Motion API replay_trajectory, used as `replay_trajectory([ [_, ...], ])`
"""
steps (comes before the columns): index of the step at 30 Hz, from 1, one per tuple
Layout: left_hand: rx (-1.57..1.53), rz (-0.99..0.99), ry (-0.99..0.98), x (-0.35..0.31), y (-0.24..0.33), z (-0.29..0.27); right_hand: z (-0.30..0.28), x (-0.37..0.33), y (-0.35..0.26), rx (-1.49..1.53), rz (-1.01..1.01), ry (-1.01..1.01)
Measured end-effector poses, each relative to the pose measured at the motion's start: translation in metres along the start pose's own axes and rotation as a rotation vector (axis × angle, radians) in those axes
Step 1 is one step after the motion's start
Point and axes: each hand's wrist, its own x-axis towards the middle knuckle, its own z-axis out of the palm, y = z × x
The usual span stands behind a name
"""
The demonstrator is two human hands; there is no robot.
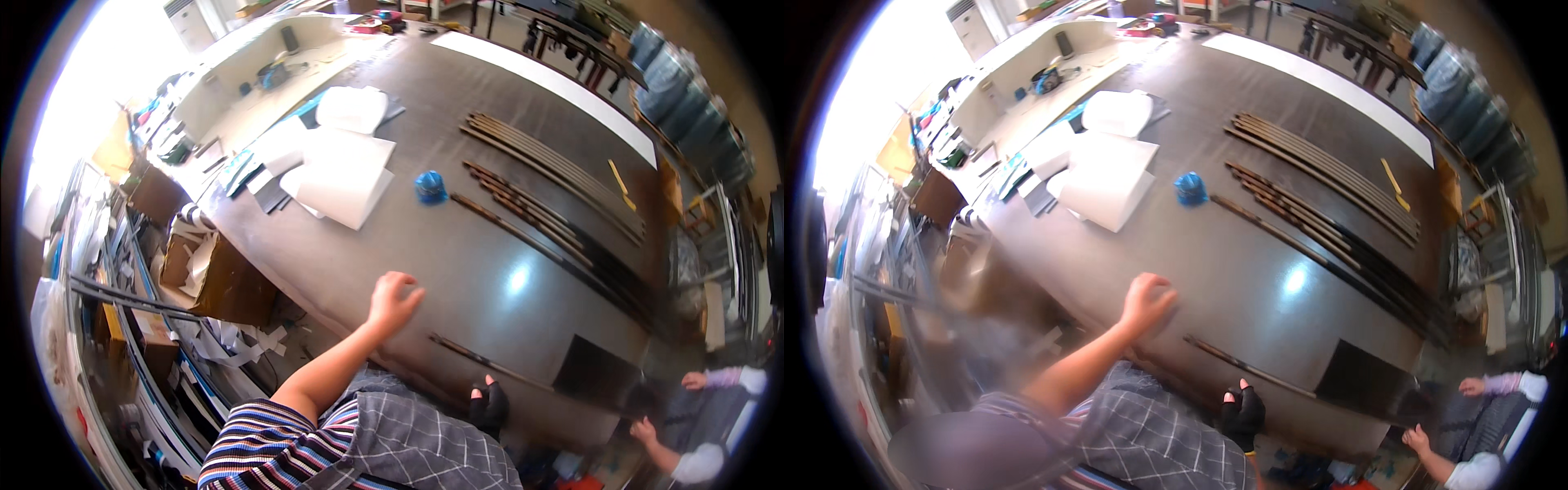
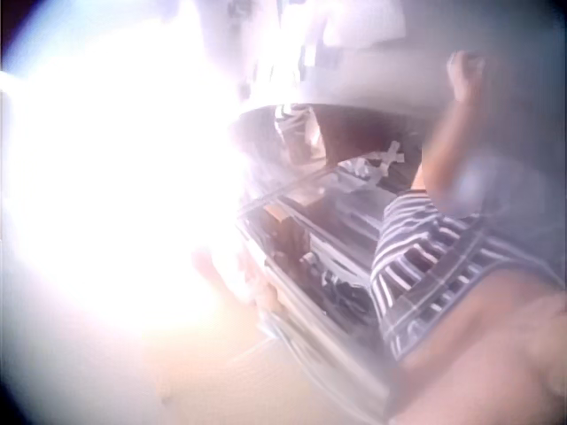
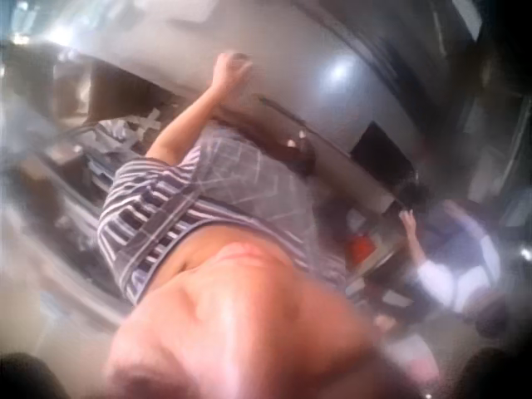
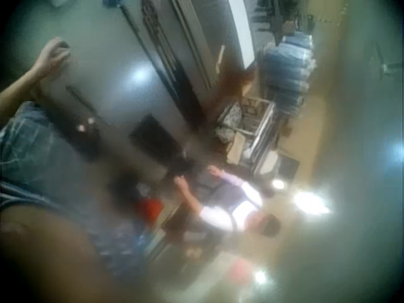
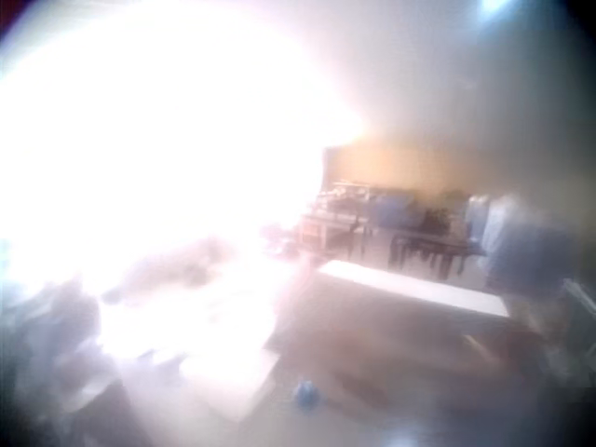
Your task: The person repeatedly peels white paper sheets from a dark rectangular panel on a workbench using both hands. The person also briefly picks up and discards a roll of paper and puts on a glove before resuming the peeling task.
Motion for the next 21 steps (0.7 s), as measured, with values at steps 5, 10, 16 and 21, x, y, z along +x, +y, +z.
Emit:
replay_trajectory([
  [5, -0.529, -0.438, 0.388, 0.060, -0.119, -0.086, 0.051, 0.077, -0.112, -0.172, -0.290, 0.135],
  [10, -0.643, -0.516, 0.477, 0.144, -0.215, -0.178, 0.146, 0.208, -0.206, -0.157, -0.637, 0.160],
  [16, -0.427, -0.640, 0.362, 0.215, -0.259, -0.235, 0.230, 0.417, -0.300, -0.452, -0.702, 0.250],
  [21, -0.338, -0.633, 0.279, 0.251, -0.297, -0.230, 0.307, 0.522, -0.373, -0.900, -0.511, 0.124],
])
